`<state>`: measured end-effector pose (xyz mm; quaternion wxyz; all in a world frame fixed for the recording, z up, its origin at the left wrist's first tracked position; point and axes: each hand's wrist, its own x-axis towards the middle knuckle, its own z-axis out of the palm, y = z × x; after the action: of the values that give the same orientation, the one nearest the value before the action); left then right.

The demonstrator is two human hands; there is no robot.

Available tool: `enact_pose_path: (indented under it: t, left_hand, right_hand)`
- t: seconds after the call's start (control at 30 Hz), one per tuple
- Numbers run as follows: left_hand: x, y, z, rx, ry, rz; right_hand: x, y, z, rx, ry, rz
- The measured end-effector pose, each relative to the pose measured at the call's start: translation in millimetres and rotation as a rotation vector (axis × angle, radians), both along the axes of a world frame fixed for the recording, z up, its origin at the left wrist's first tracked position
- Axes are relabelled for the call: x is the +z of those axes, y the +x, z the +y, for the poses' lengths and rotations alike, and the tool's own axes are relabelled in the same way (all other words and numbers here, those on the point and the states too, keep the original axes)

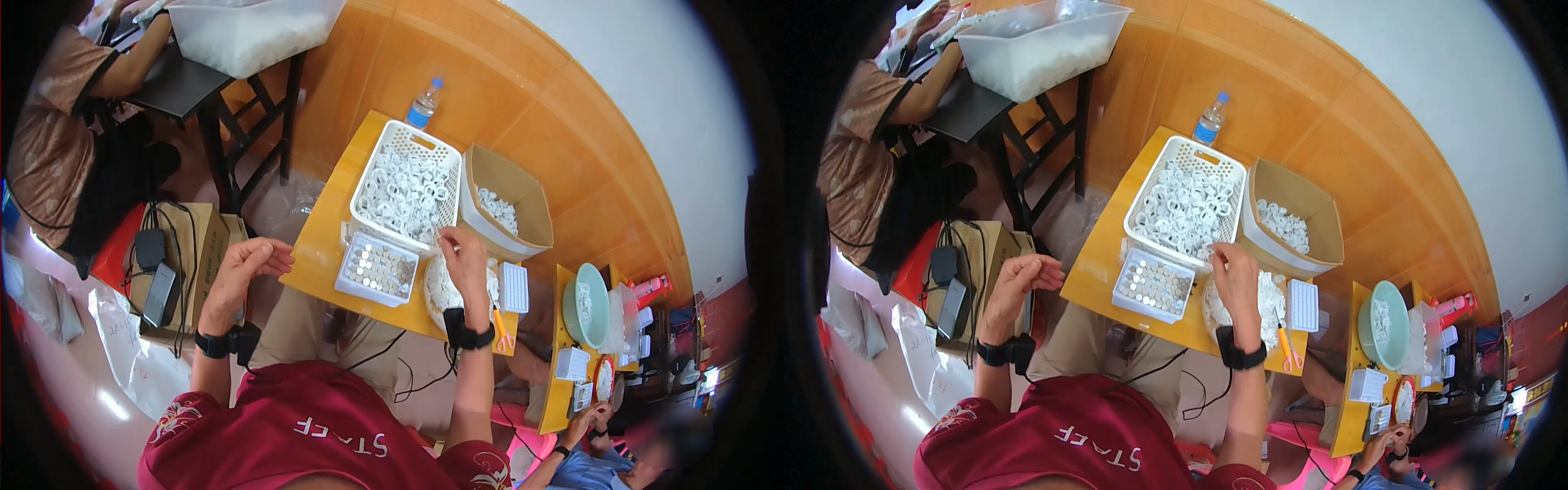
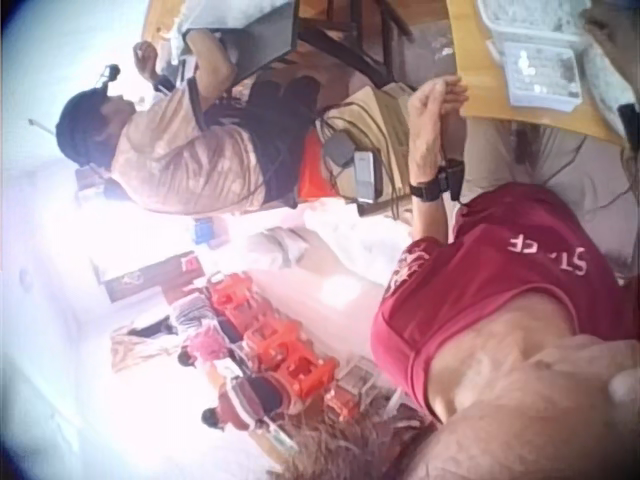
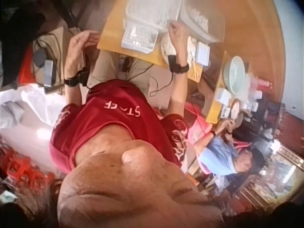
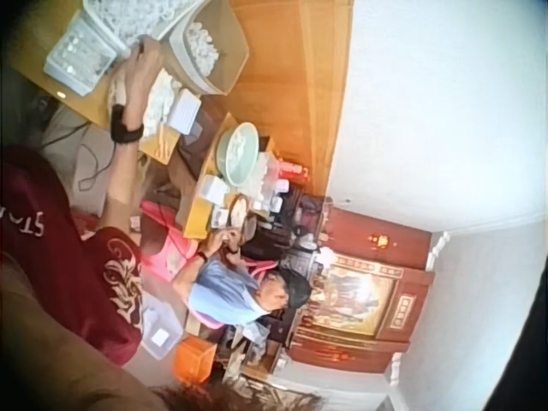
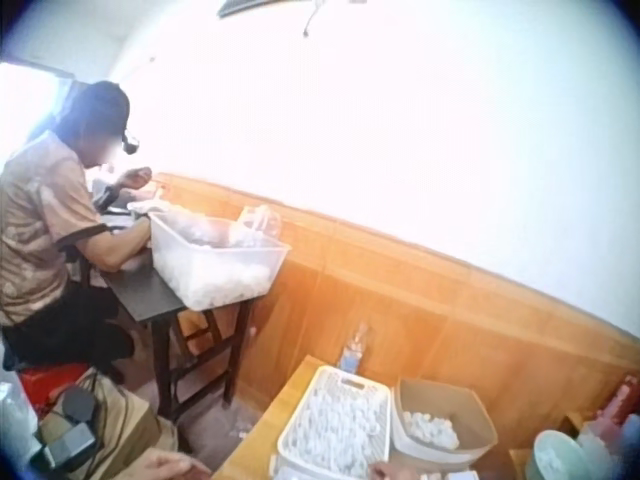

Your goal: Assembling small white plastic components by manually pressing them together and organizing them into a tray.

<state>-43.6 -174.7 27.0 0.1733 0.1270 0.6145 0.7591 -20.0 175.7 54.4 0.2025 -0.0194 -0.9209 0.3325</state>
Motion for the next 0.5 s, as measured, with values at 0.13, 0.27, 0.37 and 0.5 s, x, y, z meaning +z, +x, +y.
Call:
enact_pose_path:
  t: [0.13,0.27,0.37,0.5]
  left_hand:
    - [7,5,22,0.028,0.104,-0.008]
    - [-3,5,42,-0.001,0.086,-0.041]
    - [-8,4,54,-0.037,0.068,-0.064]
    - [-8,2,68,-0.094,0.085,-0.096]
  right_hand:
    - [-33,-50,20,0.009,0.359,-0.073]
    - [-40,-69,18,0.044,0.541,-0.325]
    - [-44,-72,23,0.048,0.51,-0.262]
    - [-27,-62,19,-0.014,0.198,-0.159]
